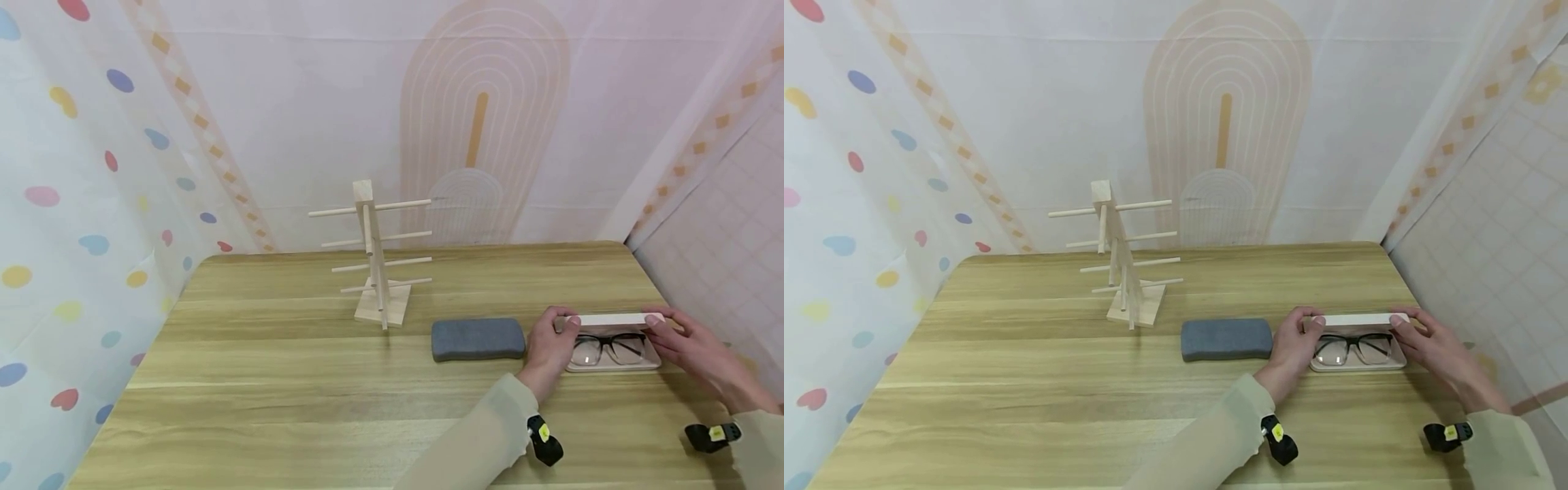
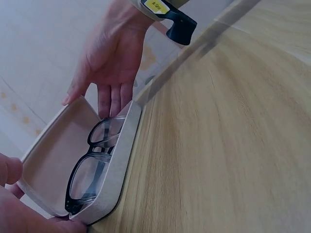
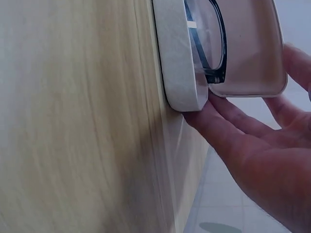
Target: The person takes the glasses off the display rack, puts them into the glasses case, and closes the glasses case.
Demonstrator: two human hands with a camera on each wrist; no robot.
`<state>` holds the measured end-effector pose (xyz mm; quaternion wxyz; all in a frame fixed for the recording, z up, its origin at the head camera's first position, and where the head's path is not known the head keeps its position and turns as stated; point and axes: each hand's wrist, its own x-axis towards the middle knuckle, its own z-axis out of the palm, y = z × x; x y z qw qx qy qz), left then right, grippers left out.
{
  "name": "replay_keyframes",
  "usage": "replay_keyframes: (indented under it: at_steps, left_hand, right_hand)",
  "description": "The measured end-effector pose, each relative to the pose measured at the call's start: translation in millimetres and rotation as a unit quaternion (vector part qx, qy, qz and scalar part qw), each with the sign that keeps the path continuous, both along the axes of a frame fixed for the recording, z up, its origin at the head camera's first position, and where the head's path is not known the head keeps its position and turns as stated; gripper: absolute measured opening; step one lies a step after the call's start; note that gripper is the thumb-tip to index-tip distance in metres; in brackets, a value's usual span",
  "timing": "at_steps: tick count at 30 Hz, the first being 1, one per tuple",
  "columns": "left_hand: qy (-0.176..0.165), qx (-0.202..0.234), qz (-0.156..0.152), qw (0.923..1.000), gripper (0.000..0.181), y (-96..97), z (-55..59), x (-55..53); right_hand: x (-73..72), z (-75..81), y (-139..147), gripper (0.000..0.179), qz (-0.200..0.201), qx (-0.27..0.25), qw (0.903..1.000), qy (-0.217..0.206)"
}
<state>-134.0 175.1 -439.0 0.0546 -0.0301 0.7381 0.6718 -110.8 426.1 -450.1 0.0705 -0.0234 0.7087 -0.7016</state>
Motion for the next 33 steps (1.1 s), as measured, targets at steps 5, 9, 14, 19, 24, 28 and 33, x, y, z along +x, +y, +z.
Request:
replay_keyframes:
  at_steps: [5,9,14,19,24,28,33]
  left_hand:
    - [0.0,0.017,-0.022,0.9996,0.007,-2.6,-1.9,-0.6]
    - [-0.011,0.035,-0.041,0.9985,0.009,-4.7,-2.3,-1.4]
    - [-0.013,0.035,-0.052,0.9979,0.009,-6.7,-2.0,-1.6]
    - [-0.015,0.02,-0.064,0.9977,0.01,-7.7,-2.7,-0.3]
    - [-0.021,0.002,-0.07,0.9973,0.011,-7.8,-2.7,0.7]
    - [-0.024,-0.008,-0.079,0.9966,0.012,-8.4,-2.3,0.9]
    - [-0.025,-0.025,-0.095,0.9949,0.013,-9.6,-1.9,0.8]
  right_hand:
    - [0.9,-0.5,3.3,0.028,0.015,0.005,0.9999,-0.001]
    - [3.0,-0.3,8.6,0.028,0.031,0.037,0.9988,-0.003]
    - [2.8,-1.9,13.2,0.035,0.049,0.021,0.9986,-0.001]
    - [2.9,-2.3,18.2,0.038,0.072,0.014,0.9973,0.008]
    - [2.7,0.9,20.0,0.04,0.071,0.072,0.9948,0.007]
    - [2.9,4.3,19.4,0.04,0.062,0.139,0.9883,0.003]
    - [4.8,4.9,19.1,0.039,0.062,0.184,0.981,0.007]
